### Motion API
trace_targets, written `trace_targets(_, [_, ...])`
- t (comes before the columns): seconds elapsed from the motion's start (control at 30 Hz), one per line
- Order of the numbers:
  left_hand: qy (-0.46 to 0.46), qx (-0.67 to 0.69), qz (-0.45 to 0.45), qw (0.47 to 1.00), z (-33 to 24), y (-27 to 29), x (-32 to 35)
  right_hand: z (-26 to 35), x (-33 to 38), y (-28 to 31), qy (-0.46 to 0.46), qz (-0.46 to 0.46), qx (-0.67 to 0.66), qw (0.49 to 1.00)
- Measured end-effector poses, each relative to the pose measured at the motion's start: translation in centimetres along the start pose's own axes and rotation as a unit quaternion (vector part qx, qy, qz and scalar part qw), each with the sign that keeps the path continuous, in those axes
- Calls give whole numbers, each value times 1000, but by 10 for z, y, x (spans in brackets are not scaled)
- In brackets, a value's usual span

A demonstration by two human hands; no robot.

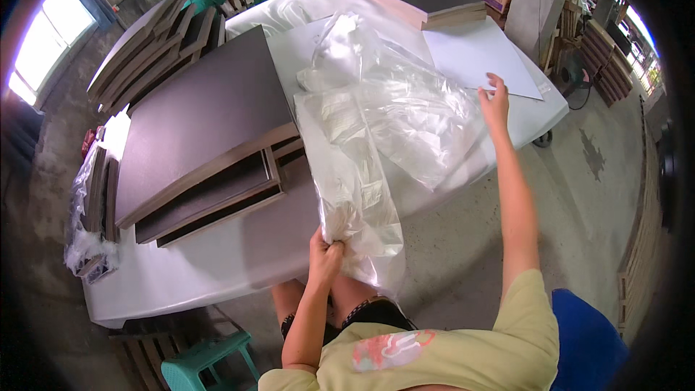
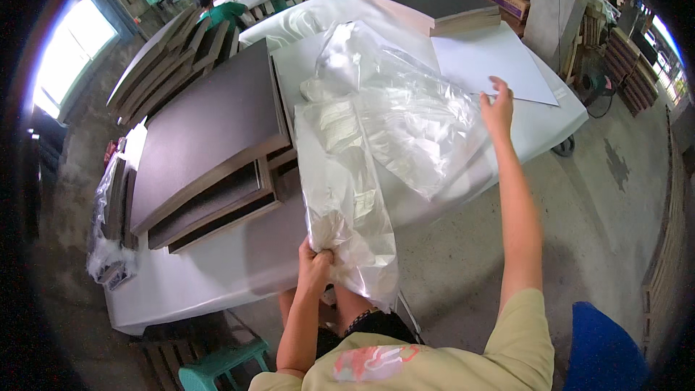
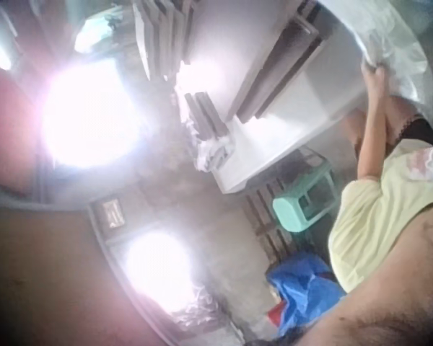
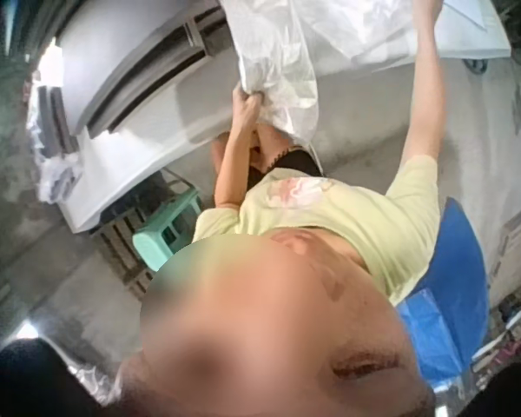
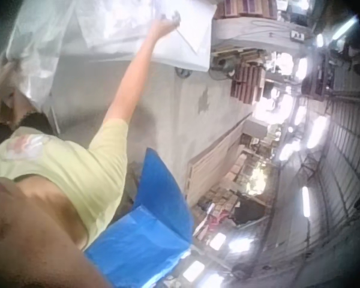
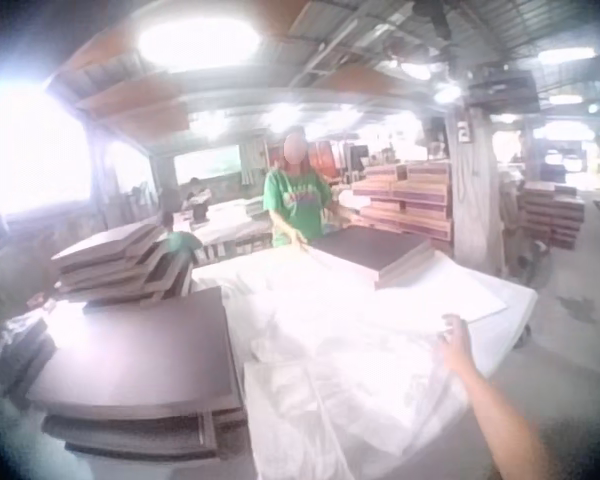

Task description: The person wraps large flat boards in plastic film by hand, positioning the plastic over the boards and smoothing it down before moving them to a stack.

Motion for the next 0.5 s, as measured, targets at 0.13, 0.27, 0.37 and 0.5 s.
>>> trace_targets(0.13, [15,15,26,999,8,1,21,115,99,16,-195,277,-228,913])
trace_targets(0.27, [38,12,61,997,11,-2,40,170,209,37,-319,363,-304,821])
trace_targets(0.37, [-87,-111,93,986,12,-35,40,207,259,43,-512,147,-510,675])
trace_targets(0.5, [-276,-497,255,783,-78,-114,38,206,274,54,-593,-9,-608,528])
Point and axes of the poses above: each hand's wrist, its own x-axis away from the middle knuckle, its own y-axis out of the back of the hand, z = x × y, the point moved 1 cm from there along -x, towards the middle knuckle, and after that the axes turned 13 degrees about -x, right-handed, at the moved point
